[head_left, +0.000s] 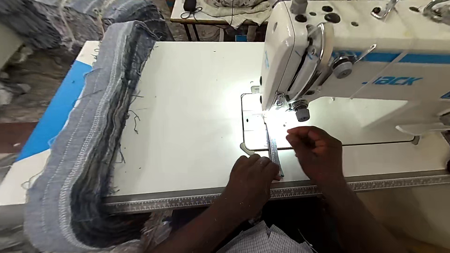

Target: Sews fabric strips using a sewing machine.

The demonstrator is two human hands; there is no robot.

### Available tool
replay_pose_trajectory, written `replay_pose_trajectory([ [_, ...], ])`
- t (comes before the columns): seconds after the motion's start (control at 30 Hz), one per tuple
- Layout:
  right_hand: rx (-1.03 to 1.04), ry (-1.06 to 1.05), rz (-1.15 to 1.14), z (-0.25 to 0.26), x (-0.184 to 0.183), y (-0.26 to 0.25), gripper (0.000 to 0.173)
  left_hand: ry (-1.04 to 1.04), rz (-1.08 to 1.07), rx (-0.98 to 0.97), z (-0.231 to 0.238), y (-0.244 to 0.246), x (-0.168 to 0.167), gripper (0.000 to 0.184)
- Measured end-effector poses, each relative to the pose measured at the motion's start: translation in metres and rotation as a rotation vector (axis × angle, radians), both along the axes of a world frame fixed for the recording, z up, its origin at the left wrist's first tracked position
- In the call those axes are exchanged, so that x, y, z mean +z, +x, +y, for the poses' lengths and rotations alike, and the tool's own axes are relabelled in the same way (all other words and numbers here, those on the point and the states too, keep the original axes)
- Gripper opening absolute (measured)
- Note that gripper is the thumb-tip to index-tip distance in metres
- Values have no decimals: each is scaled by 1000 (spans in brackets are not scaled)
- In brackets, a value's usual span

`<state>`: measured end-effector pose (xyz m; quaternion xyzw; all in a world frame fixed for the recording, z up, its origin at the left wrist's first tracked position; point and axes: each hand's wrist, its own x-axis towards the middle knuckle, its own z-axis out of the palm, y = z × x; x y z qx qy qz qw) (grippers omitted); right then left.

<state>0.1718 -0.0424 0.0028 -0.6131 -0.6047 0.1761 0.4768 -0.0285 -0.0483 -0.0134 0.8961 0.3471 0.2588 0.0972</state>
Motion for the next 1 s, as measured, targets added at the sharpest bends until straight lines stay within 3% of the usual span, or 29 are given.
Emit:
replay_pose_trajectory([
  [0.13, -8, -149, -320, 27, 3, -31, 25, 104, -24, -45, -2, 1, -9, 14],
  [0.3, -39, -305, -393, 42, 11, -41, 34, 136, -16, -57, -2, -2, -10, 16],
  [0.4, 78, -269, -434, 33, 8, -30, 17, 83, 38, -58, -8, -11, -7, 18],
  [0.5, 215, -242, -445, 27, 7, -13, 27, 41, 107, -59, -12, -21, -6, 28],
  [0.57, 220, -108, -469, 34, -3, -8, 19, 10, 143, -56, -6, -21, -4, 30],
  [0.67, 213, -4, -512, 47, -16, -7, 25, 31, 178, -40, 15, -17, -1, 29],
  [1.0, 188, -8, -517, 52, -16, -9, 22, 96, 215, 5, 79, -7, 2, 33],
])
